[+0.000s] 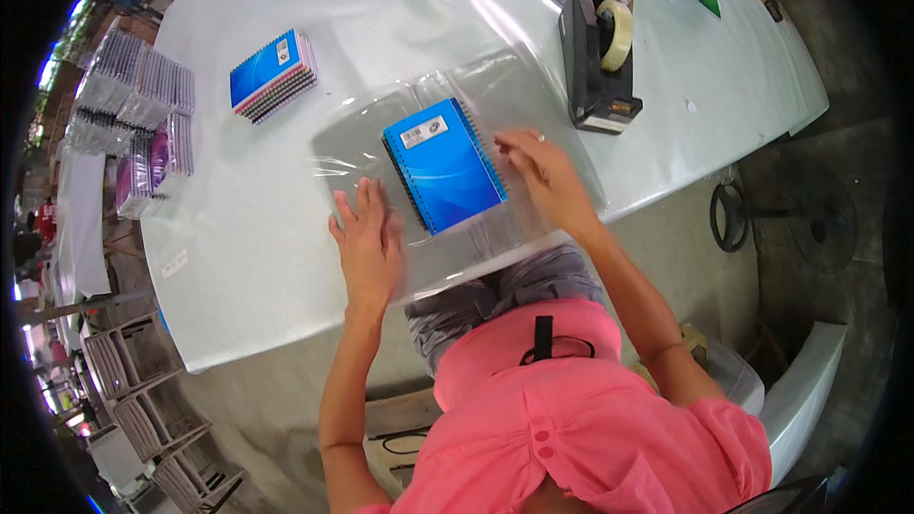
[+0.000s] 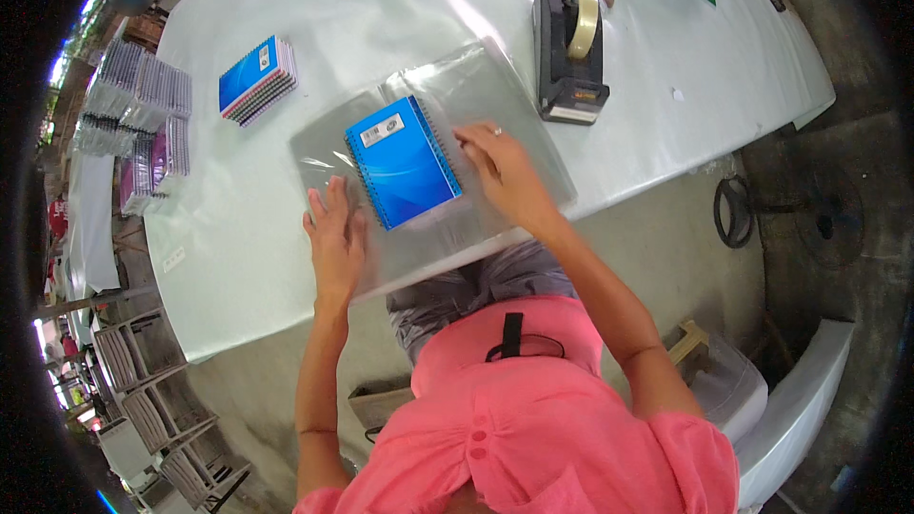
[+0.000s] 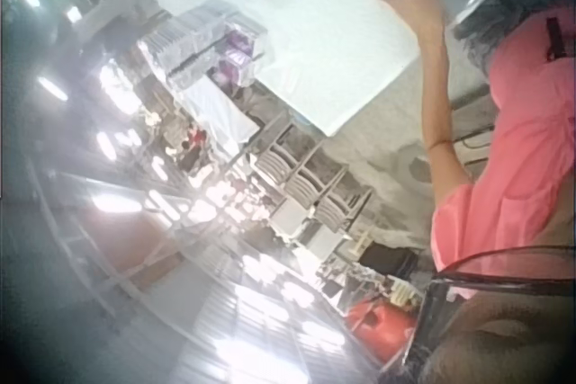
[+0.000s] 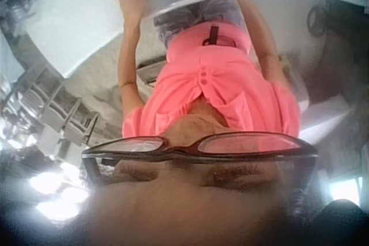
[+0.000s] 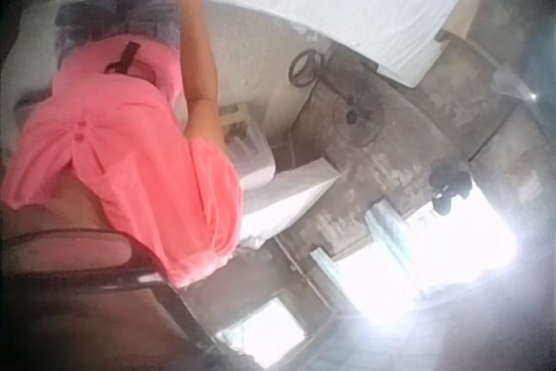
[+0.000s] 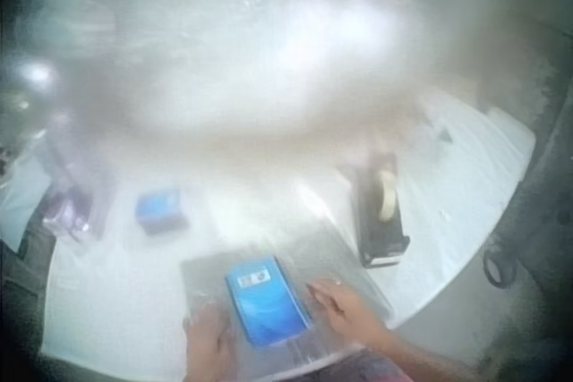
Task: The person places a spiral notebook into a plastic sleeve, folds the sleeve over, and secures it with tape from a dispenser by hand, repeating this for a stack of notebooks.
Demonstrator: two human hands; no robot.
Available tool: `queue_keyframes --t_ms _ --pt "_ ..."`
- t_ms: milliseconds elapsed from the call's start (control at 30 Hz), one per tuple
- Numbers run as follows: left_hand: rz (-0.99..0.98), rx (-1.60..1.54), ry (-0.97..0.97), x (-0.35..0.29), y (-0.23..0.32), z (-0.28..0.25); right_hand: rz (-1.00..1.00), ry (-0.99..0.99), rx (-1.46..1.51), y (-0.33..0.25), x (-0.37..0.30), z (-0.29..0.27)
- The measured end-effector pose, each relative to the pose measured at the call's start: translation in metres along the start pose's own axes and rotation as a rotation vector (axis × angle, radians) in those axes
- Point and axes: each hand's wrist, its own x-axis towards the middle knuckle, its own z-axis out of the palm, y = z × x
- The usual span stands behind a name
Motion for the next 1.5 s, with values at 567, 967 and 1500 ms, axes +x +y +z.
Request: queue_keyframes --t_ms 567,967,1500 --pt "0.221 0.255 -0.182 0.036 -0.031 -0.025 -0.245 0.076 -0.952 -0.009 -0.044 -0.011" --pt "-0.040 -0.513 -0.079 -0.011 0.023 -0.009 -0.142 -0.114 -0.481 -0.021 -0.024 0.009" --pt "0.134 -0.244 -0.038 -0.023 0.026 0.002 -0.164 -0.090 -0.408 -0.004 -0.022 0.002"
